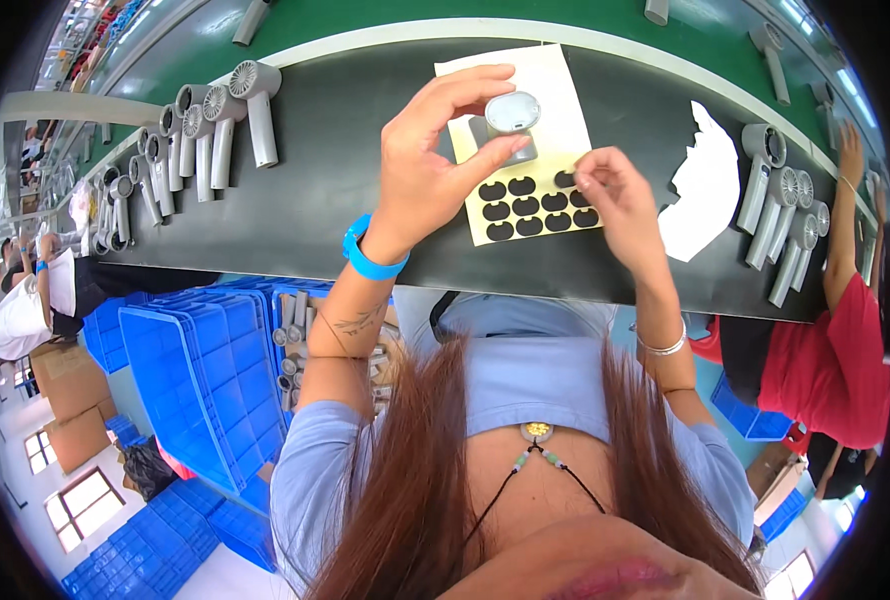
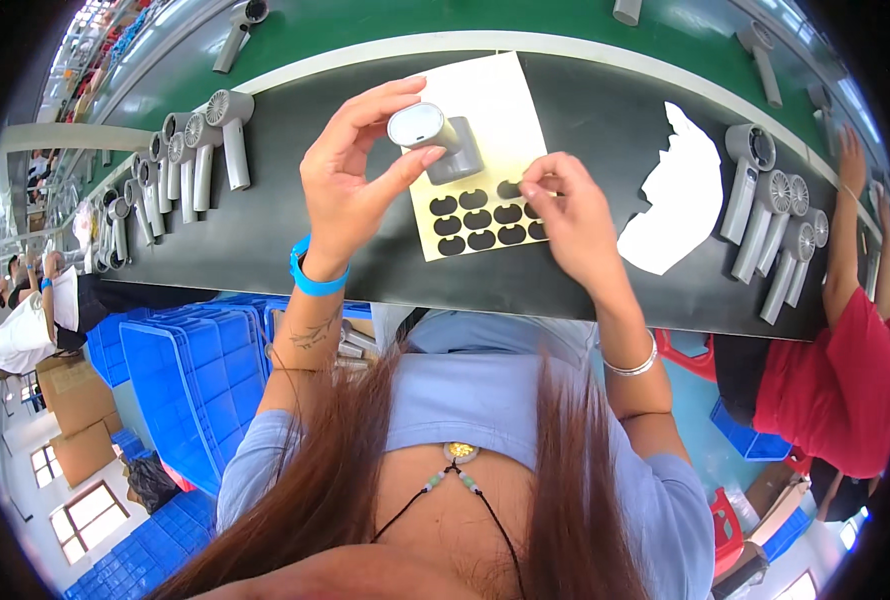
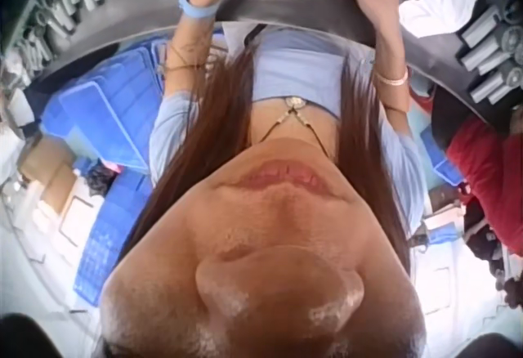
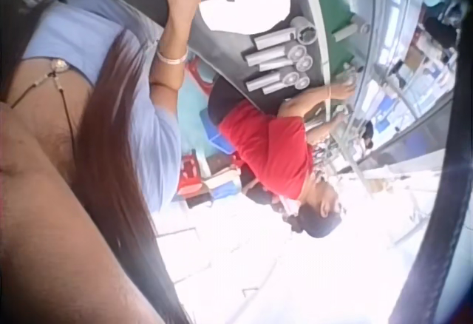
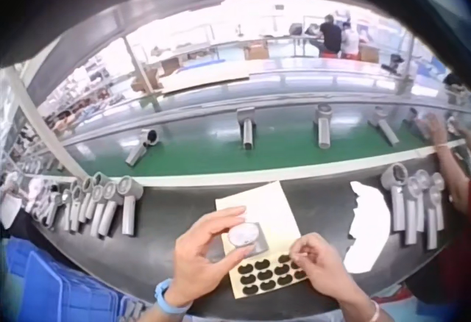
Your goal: The person takes portable fans from a conveyor belt, peels adhesive pads from a sticker sheet, applies the pads to the base of each fan by hand, and places the assembled fans back onto the conveyor belt.
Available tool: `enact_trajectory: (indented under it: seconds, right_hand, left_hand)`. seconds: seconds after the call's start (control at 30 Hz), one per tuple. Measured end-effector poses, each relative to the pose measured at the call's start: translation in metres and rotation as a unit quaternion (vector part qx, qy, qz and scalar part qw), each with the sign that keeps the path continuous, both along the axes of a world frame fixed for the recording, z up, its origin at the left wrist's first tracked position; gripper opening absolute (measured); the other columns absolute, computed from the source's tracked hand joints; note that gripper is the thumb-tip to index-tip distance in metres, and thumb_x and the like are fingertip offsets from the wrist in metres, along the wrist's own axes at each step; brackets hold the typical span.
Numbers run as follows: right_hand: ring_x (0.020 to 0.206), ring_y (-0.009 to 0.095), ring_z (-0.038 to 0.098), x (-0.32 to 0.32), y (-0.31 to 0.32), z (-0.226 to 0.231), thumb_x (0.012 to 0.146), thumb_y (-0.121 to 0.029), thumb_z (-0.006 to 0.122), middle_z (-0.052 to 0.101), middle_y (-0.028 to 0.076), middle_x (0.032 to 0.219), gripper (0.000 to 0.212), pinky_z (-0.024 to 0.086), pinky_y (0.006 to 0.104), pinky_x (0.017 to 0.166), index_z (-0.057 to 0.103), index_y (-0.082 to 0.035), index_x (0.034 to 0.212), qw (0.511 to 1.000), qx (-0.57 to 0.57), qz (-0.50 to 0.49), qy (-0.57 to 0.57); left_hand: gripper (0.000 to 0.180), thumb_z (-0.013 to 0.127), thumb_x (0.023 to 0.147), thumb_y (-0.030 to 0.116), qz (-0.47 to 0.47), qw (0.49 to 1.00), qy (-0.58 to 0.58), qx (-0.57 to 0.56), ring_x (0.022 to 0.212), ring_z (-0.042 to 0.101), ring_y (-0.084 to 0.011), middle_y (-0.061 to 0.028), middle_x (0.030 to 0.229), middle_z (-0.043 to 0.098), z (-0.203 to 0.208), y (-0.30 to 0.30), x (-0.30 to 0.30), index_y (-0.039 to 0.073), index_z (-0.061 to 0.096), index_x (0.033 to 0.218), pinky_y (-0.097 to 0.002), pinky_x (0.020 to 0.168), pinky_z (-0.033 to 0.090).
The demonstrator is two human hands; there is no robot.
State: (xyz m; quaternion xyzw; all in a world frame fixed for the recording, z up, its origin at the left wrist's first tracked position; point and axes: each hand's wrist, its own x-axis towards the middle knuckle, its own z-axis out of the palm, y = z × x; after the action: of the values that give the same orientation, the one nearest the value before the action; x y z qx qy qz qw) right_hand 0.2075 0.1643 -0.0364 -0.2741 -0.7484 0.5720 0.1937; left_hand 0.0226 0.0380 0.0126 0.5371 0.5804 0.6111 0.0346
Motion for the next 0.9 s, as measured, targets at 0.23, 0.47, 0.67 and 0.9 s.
enact_trajectory:
  seconds: [0.23,0.47,0.67,0.9]
  right_hand:
    - [0.080,0.005,0.050,0.005,-0.007,0.042,0.089,-0.001,0.060,0.053,-0.001,0.087,0.012,0.040,0.0184,0.073,0.053,-0.001,0.099,0.978,-0.090,-0.015,0.187]
    - [0.088,0.010,0.052,0.005,-0.026,0.072,0.087,0.004,0.058,0.052,0.003,0.094,0.027,0.041,0.0207,0.080,0.048,-0.002,0.111,0.974,-0.042,0.009,0.224]
    - [0.103,0.020,0.057,-0.006,-0.035,0.083,0.086,0.006,0.057,0.053,0.006,0.094,0.032,0.043,0.0270,0.090,0.045,-0.001,0.115,0.967,-0.034,0.056,0.245]
    - [0.106,0.021,0.058,-0.005,-0.039,0.086,0.087,0.007,0.055,0.054,0.006,0.094,0.032,0.044,0.0258,0.085,0.044,-0.001,0.115,0.979,-0.024,0.046,0.199]
  left_hand:
    - [0.045,0.083,0.064,0.003,0.062,0.991,-0.080,-0.083,0.066,0.059,-0.0084,-0.0074,0.104,0.064,0.012,-0.022,0.007,0.001,0.060,0.103,-0.0187,0.056,0.046]
    - [0.049,0.077,0.066,-0.008,0.010,0.997,-0.056,-0.049,0.068,0.063,-0.0111,-0.0101,0.108,0.059,0.015,-0.041,0.012,0.000,0.056,0.110,-0.0212,0.057,0.052]
    - [0.040,0.072,0.072,-0.010,0.011,0.983,-0.182,-0.029,0.082,0.067,-0.0173,-0.0132,0.114,0.058,0.007,-0.035,0.039,-0.003,0.056,0.108,-0.0270,0.070,0.058]
    - [0.040,0.065,0.081,-0.007,-0.068,0.969,-0.236,-0.005,0.088,0.066,-0.0203,-0.0167,0.120,0.050,-0.001,-0.040,0.055,-0.005,0.053,0.119,-0.0296,0.077,0.057]
